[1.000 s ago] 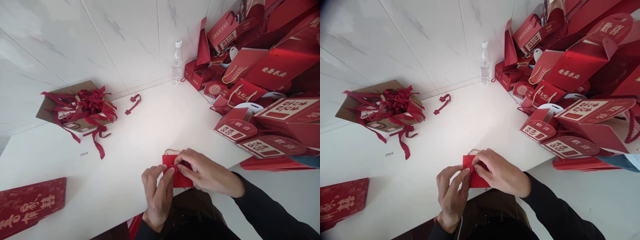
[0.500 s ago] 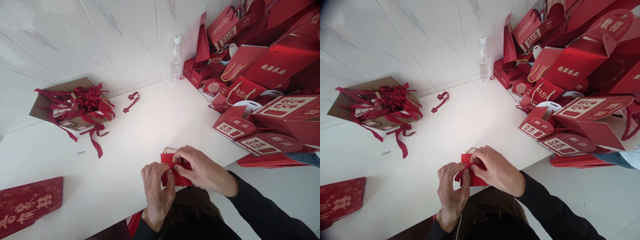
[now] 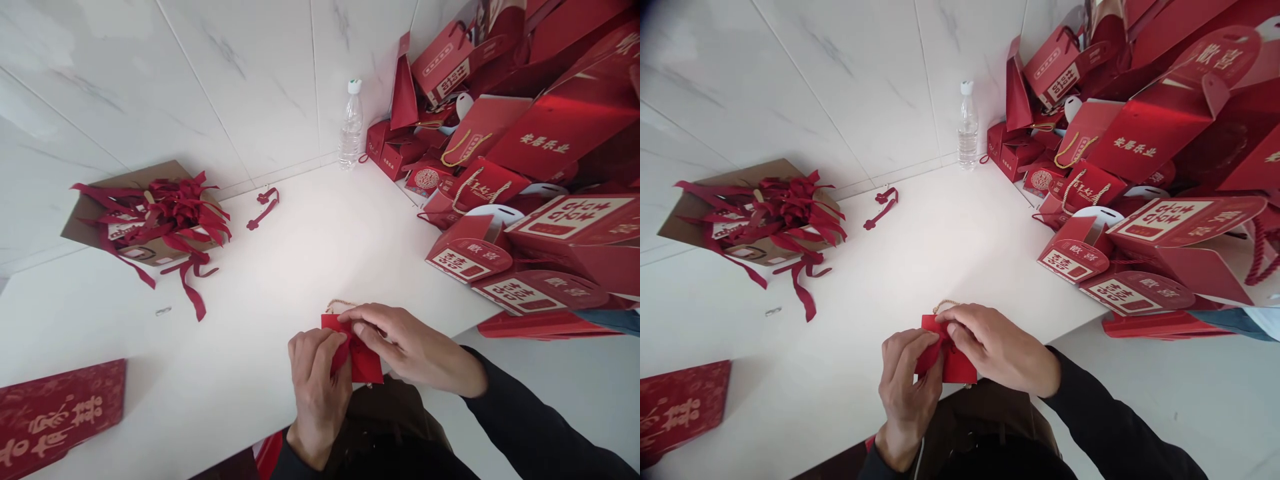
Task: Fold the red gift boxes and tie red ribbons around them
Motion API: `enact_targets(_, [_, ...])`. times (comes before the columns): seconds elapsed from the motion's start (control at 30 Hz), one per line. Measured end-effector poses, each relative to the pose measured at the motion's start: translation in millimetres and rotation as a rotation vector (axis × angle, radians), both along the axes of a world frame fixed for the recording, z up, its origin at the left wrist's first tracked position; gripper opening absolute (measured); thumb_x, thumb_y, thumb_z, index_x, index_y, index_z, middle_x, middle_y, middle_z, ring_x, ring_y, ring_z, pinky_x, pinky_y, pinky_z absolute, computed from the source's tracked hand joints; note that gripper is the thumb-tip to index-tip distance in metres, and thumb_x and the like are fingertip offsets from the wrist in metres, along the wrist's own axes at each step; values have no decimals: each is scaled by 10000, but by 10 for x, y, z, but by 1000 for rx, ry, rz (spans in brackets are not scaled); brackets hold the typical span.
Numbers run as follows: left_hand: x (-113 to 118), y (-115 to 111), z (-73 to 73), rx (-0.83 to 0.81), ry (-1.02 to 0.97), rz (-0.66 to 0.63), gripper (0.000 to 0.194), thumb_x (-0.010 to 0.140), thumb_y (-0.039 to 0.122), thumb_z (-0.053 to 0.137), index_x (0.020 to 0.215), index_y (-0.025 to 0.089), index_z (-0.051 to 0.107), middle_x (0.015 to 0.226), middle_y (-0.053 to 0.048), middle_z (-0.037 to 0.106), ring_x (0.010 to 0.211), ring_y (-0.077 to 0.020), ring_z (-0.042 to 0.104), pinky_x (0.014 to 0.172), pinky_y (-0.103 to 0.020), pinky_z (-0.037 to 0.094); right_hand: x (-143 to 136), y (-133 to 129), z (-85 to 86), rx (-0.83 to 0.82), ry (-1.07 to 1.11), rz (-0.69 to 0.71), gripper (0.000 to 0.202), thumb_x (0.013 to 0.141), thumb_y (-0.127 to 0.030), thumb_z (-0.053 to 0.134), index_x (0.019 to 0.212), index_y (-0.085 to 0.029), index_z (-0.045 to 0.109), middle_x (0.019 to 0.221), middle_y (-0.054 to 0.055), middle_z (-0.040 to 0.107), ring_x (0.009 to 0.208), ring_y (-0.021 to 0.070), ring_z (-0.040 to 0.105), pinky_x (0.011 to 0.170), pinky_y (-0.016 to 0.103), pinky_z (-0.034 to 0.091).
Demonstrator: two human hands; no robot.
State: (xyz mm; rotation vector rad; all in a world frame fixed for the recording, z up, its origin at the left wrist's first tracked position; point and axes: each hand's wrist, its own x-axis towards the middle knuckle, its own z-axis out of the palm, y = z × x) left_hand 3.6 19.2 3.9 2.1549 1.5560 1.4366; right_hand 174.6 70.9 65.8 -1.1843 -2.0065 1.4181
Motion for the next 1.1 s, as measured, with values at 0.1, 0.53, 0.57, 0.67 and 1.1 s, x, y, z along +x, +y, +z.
enact_targets(0.1, [10,-26,-4,38,-6,-11,296,888,-35,615,1071,196,635,987,-57,684,900,-176,623,789,-342,500,3,14,-15,11,-22,20,285,1083,-300,409,1130,-249,685,1190,71,713,1170,241,645,987,384,520])
enact_targets(0.53, [2,-110,-52,-25,-181,139,465,833,56,718,1198,221,483,1206,-109,578,1157,-242,591,870,-393,559,30,-23,1,-119,-54,-65,179,1041,-351,508,956,-230,608,899,-6,676,688,131,547,561,245,394])
enact_targets(0.57, [12,-118,-36,-37,-168,163,440,832,77,734,1173,221,497,1194,-104,576,1150,-241,586,869,-389,553,29,-24,2,-121,-54,-70,174,1038,-347,512,955,-229,609,896,-5,677,687,131,551,555,245,389])
enact_targets(0.67, [34,-129,18,-51,-121,192,373,848,119,740,1151,211,543,1174,-104,578,1122,-240,571,860,-378,540,21,-23,6,-122,-57,-82,164,1027,-334,525,939,-226,611,875,-6,676,688,131,561,563,248,388])
enact_targets(1.1, [-59,-144,9,-12,-45,88,239,851,23,707,996,205,652,926,-22,653,848,-166,606,773,-350,458,81,-31,-9,-95,-62,-174,187,1002,-383,573,899,-235,623,868,-9,648,756,151,560,627,269,398])
